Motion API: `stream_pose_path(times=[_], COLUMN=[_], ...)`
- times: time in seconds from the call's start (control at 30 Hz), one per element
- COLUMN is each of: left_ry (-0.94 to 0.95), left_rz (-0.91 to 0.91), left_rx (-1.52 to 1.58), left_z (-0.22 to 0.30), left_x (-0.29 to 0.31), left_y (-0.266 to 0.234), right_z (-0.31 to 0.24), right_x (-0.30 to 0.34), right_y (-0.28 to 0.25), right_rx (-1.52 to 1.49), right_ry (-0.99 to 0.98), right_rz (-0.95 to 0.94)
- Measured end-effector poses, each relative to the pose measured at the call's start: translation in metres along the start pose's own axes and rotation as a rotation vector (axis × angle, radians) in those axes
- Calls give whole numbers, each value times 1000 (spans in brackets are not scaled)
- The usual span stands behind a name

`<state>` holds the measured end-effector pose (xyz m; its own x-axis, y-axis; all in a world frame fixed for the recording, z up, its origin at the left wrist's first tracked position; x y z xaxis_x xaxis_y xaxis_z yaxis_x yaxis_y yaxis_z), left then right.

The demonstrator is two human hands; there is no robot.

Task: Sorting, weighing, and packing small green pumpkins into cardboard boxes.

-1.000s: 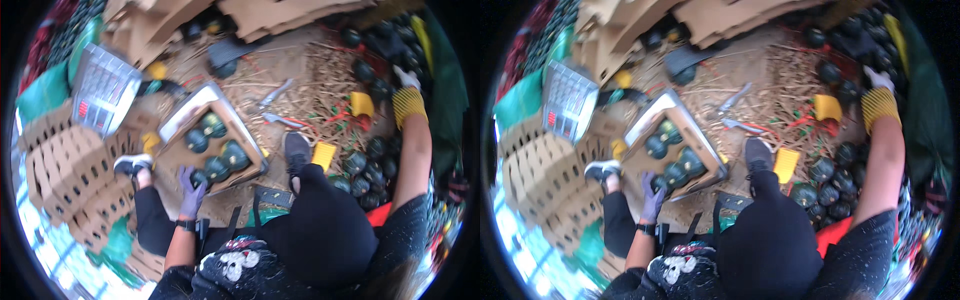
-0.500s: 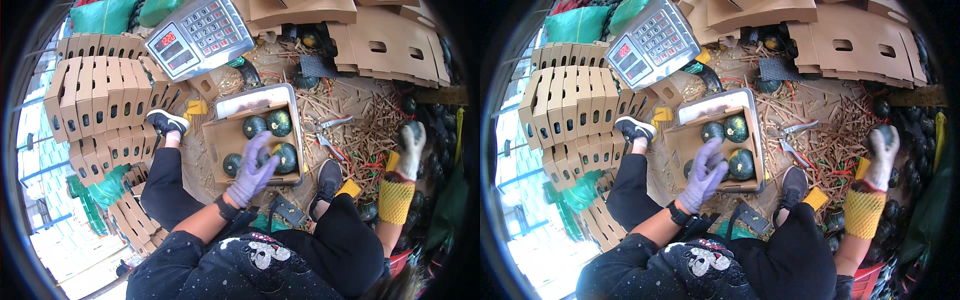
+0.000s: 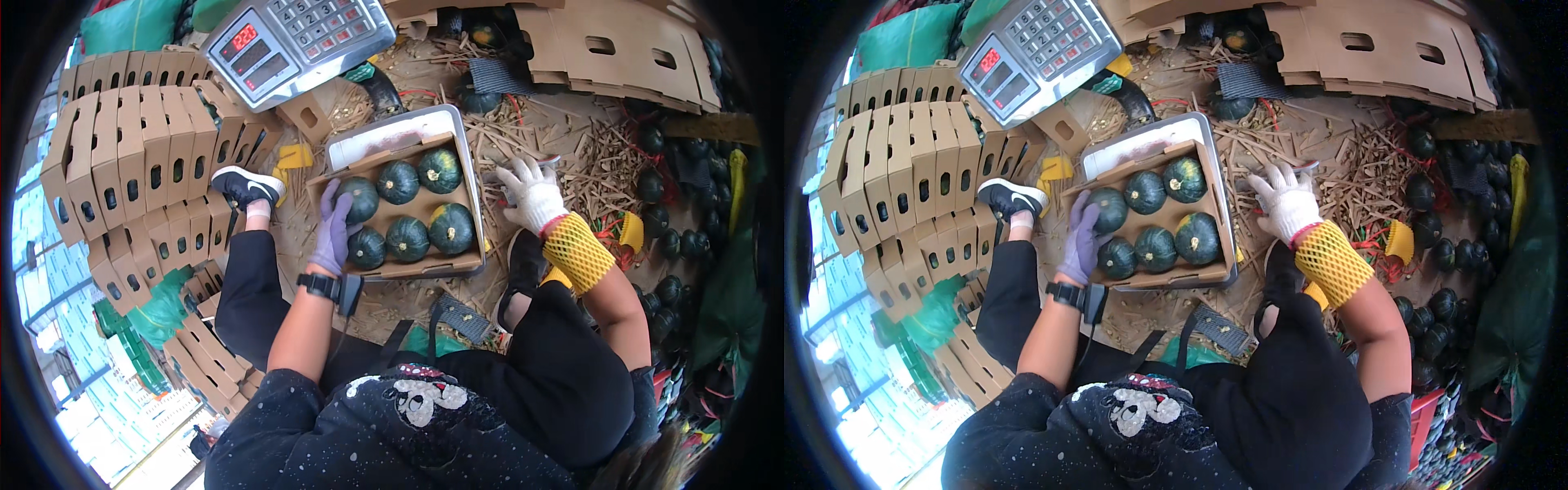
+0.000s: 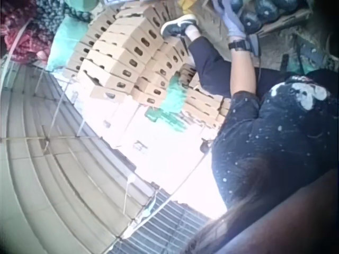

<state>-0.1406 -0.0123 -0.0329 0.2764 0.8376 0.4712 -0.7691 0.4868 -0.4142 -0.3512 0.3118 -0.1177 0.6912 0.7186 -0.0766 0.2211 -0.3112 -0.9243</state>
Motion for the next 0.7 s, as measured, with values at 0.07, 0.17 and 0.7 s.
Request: stream_pose_path(times=[0.07,0.17,0.7], left_ry=[-98,-107,851], left_rz=[-183,-140,29], left_rx=[128,141,-252], left_z=[-8,-11,12], left_x=[-17,-13,59], left_y=[-8,-23,16], right_z=[-2,-1,2], right_x=[1,4,65], right_y=[12,19,-44], right_rx=[125,166,-167], right_ry=[-70,-16,584], right_rz=[-34,49,-62])
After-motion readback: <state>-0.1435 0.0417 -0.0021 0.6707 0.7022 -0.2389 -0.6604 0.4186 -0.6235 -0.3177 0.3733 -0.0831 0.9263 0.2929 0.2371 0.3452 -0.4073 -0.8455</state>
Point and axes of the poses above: each hand's wrist, its own x-axis away from the middle knuckle, its own y-axis out of the palm, z = x × y, the point moved 1 cm from there along -x, towards the middle knuckle, and after that the axes turned 15 degrees about z, right-handed, at the moved point
